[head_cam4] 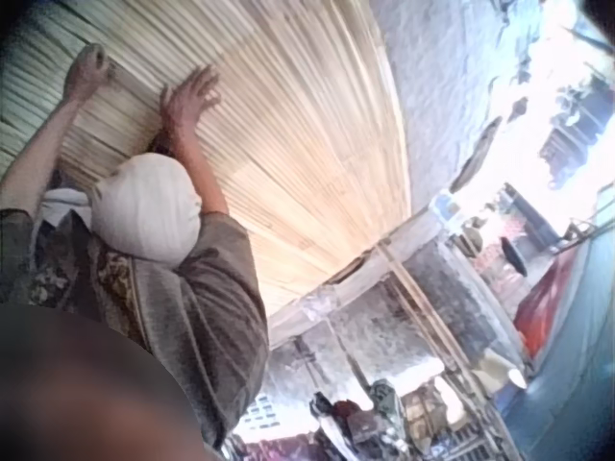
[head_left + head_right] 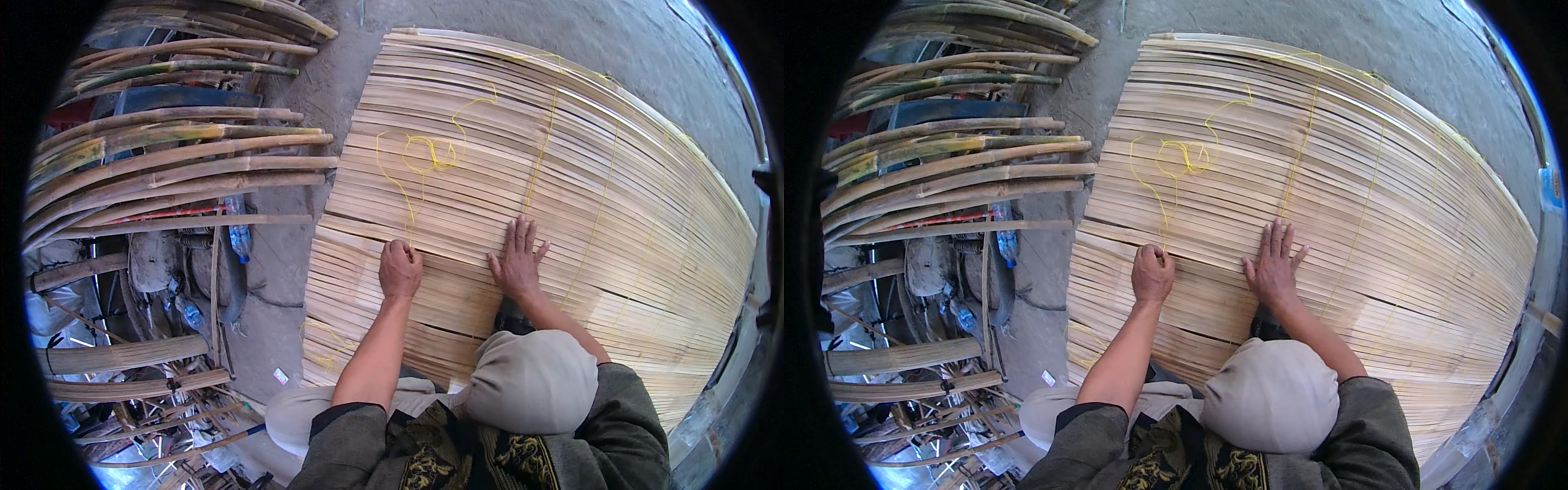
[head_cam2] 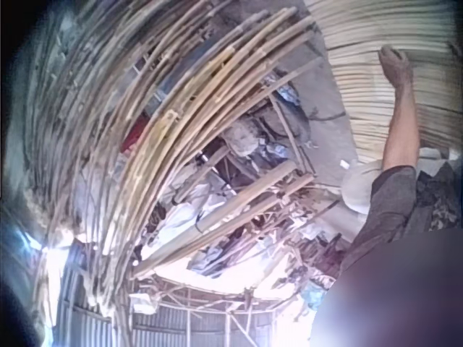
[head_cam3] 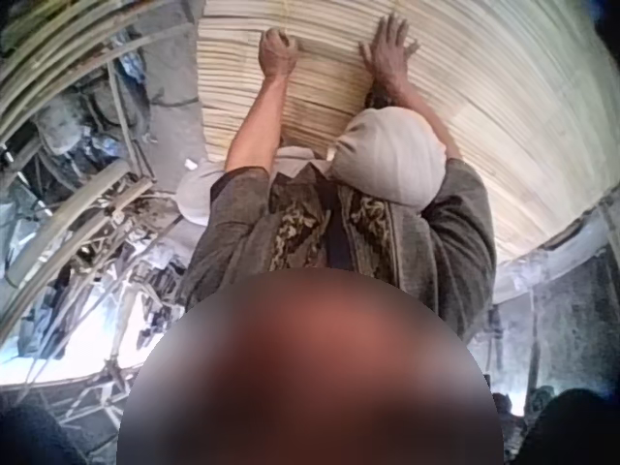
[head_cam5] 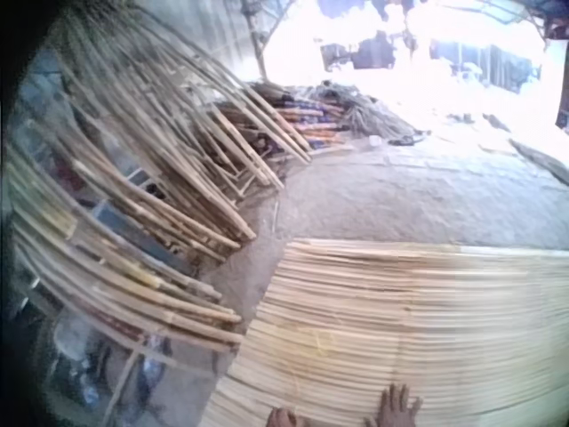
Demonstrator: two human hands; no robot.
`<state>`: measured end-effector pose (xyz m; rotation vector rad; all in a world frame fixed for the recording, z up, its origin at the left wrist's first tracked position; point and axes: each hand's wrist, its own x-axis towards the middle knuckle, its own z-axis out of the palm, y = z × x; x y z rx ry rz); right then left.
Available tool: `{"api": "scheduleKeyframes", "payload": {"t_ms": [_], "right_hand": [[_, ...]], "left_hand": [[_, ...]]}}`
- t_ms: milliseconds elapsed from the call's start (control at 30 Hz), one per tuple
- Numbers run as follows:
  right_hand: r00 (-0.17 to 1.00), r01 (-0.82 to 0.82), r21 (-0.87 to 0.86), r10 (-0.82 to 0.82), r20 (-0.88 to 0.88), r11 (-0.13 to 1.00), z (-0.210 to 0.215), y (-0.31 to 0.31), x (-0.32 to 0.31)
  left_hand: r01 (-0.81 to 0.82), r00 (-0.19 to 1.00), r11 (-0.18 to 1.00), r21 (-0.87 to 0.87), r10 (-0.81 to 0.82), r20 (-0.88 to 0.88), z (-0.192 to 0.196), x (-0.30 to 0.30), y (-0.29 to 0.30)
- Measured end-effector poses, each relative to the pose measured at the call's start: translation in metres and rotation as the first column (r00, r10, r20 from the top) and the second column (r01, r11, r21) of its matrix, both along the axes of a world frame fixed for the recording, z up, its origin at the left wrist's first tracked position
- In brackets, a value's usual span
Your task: The person sits on the floor and weaves a bamboo mat by hand. They repeatedly pass a yellow string through the bamboo slats, pull it tight, and tie knots to secure the weave.
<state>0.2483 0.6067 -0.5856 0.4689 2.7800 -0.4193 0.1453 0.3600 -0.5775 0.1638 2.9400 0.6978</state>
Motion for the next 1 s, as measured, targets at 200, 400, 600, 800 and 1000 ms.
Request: {"api": "scheduleKeyframes", "payload": {"t_ms": [200,400,600,800,1000], "right_hand": [[1.000,0.005,-0.015,-0.005,0.016,1.000,0.004,0.000,0.000],[1.000,0.011,-0.002,-0.011,0.020,1.000,0.003,-0.001,-0.001],[1.000,0.006,0.002,-0.006,-0.009,1.000,-0.001,-0.001,0.000],[1.000,0.012,-0.019,-0.012,-0.015,1.000,0.000,-0.001,0.000],[1.000,0.000,-0.007,0.000,-0.016,1.000,-0.004,0.000,0.001]], "left_hand": [[-0.239,0.958,0.959,0.156,0.207,0.197,0.001,-0.013,0.010],[-0.637,0.708,0.523,0.566,0.107,0.698,0.104,-0.112,0.015],[-0.170,0.985,0.394,0.903,0.055,0.161,0.288,-0.210,-0.009],[-0.107,0.974,0.524,0.845,0.228,-0.018,0.294,-0.211,-0.045],[-0.206,0.931,0.978,0.034,0.185,0.315,0.101,-0.122,-0.052]]}}
